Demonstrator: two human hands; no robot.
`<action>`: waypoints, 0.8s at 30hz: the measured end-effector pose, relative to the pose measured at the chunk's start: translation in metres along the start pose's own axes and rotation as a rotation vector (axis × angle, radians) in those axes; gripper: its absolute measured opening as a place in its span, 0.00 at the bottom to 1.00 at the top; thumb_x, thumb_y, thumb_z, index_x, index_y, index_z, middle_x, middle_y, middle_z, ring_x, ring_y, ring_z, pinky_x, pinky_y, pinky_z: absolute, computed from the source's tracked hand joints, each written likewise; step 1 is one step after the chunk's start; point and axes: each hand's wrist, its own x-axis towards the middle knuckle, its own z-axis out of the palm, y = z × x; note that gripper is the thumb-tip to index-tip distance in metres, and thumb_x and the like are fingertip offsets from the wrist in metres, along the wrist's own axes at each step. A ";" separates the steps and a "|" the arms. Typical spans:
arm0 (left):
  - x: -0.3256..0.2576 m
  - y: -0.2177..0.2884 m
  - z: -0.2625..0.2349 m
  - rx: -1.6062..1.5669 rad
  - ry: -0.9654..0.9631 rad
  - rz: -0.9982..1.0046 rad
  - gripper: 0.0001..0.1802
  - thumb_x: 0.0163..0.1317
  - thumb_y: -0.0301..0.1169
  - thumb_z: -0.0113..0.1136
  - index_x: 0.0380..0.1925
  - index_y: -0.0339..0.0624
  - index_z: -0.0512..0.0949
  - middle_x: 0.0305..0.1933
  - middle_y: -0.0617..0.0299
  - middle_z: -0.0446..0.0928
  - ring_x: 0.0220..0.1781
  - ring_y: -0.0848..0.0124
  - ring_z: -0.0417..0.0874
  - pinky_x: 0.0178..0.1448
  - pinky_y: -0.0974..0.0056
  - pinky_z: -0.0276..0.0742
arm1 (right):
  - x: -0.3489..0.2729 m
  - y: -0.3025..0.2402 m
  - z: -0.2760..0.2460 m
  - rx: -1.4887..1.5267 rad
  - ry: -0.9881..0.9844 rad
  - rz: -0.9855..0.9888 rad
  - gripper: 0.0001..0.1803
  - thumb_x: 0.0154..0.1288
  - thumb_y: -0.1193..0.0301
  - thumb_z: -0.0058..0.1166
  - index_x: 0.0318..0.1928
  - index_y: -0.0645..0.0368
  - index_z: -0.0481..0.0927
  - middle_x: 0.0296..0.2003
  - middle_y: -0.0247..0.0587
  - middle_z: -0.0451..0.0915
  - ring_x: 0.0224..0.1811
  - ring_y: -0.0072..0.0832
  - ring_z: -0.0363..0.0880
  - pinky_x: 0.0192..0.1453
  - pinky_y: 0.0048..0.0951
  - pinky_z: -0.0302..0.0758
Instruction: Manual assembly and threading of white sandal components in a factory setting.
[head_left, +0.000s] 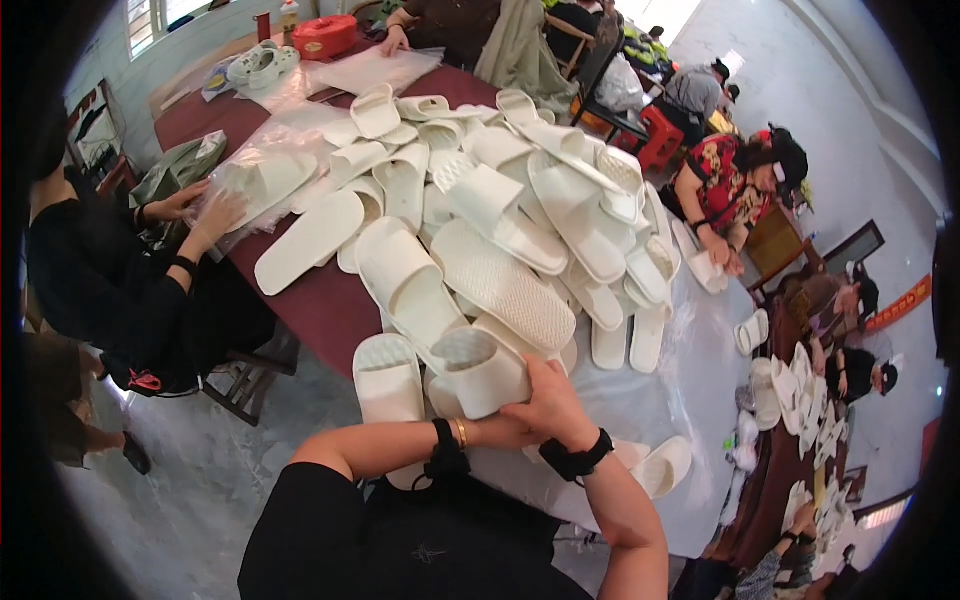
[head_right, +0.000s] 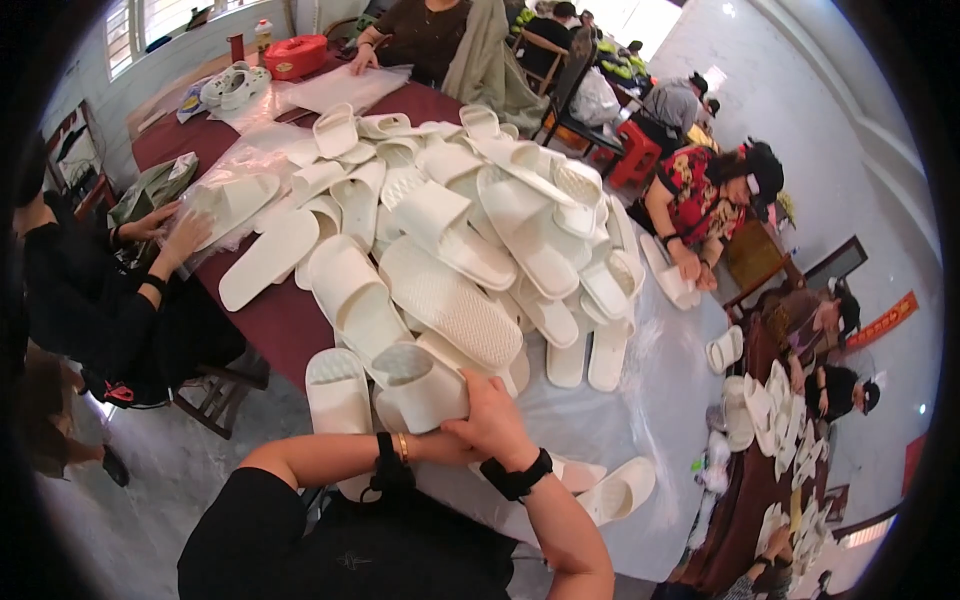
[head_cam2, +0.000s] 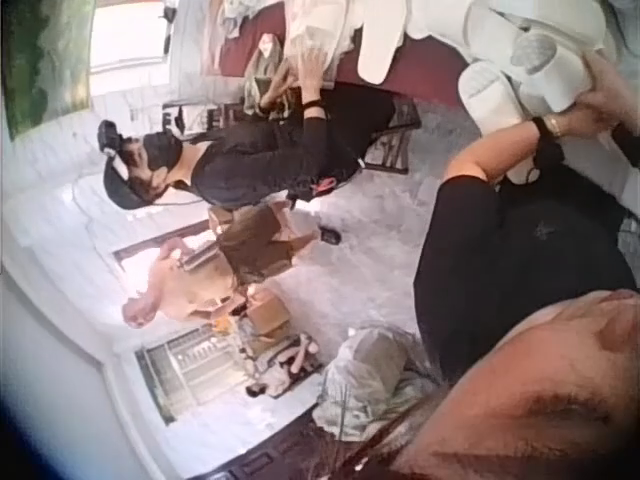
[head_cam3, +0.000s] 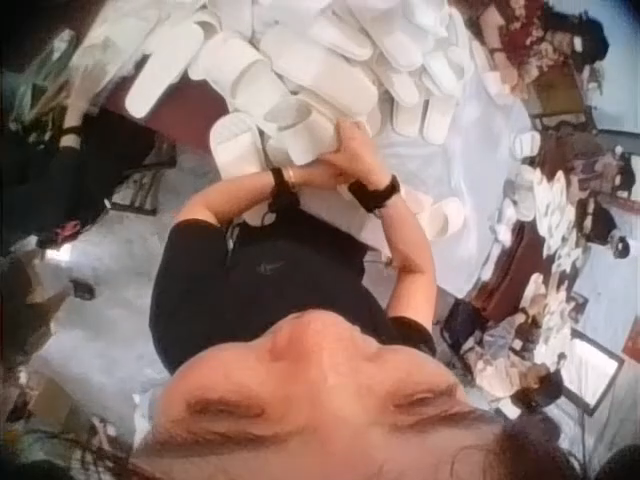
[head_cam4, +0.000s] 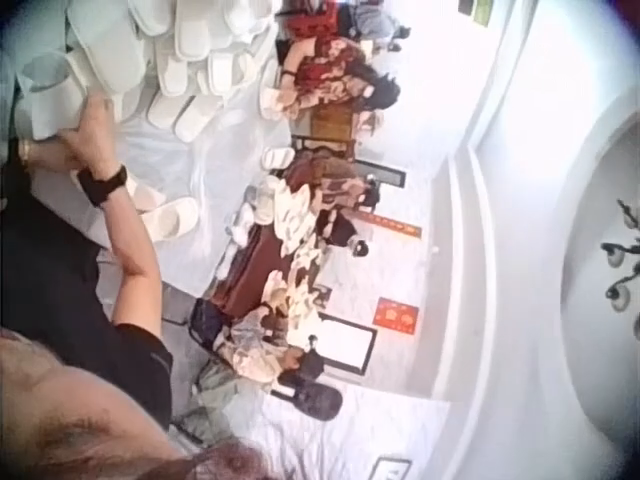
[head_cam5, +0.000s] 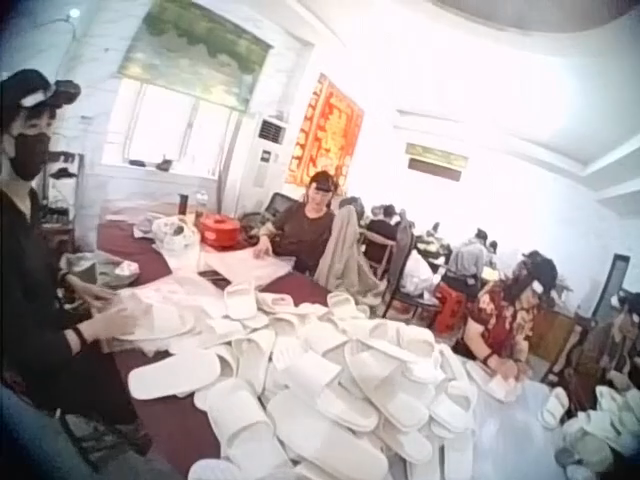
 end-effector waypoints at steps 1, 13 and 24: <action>0.004 0.003 -0.019 0.022 0.004 0.022 0.23 0.64 0.34 0.55 0.58 0.38 0.69 0.57 0.44 0.72 0.60 0.53 0.72 0.65 0.54 0.65 | 0.017 -0.002 -0.003 -0.016 0.020 -0.018 0.32 0.48 0.74 0.59 0.58 0.62 0.69 0.49 0.60 0.76 0.54 0.54 0.71 0.56 0.41 0.71; -0.019 0.041 -0.014 -0.016 0.014 -0.163 0.20 0.66 0.38 0.53 0.55 0.41 0.71 0.36 0.42 0.80 0.39 0.45 0.81 0.45 0.51 0.76 | 0.103 -0.062 -0.069 0.140 0.333 -0.152 0.13 0.54 0.79 0.49 0.41 0.65 0.78 0.34 0.55 0.81 0.37 0.42 0.80 0.42 0.31 0.73; -0.028 0.025 -0.015 -0.195 0.038 -0.271 0.19 0.67 0.38 0.51 0.53 0.39 0.71 0.40 0.46 0.81 0.41 0.53 0.83 0.46 0.57 0.77 | 0.159 -0.076 -0.116 0.432 0.557 -0.093 0.27 0.60 0.73 0.59 0.59 0.65 0.70 0.49 0.41 0.76 0.49 0.21 0.73 0.56 0.24 0.70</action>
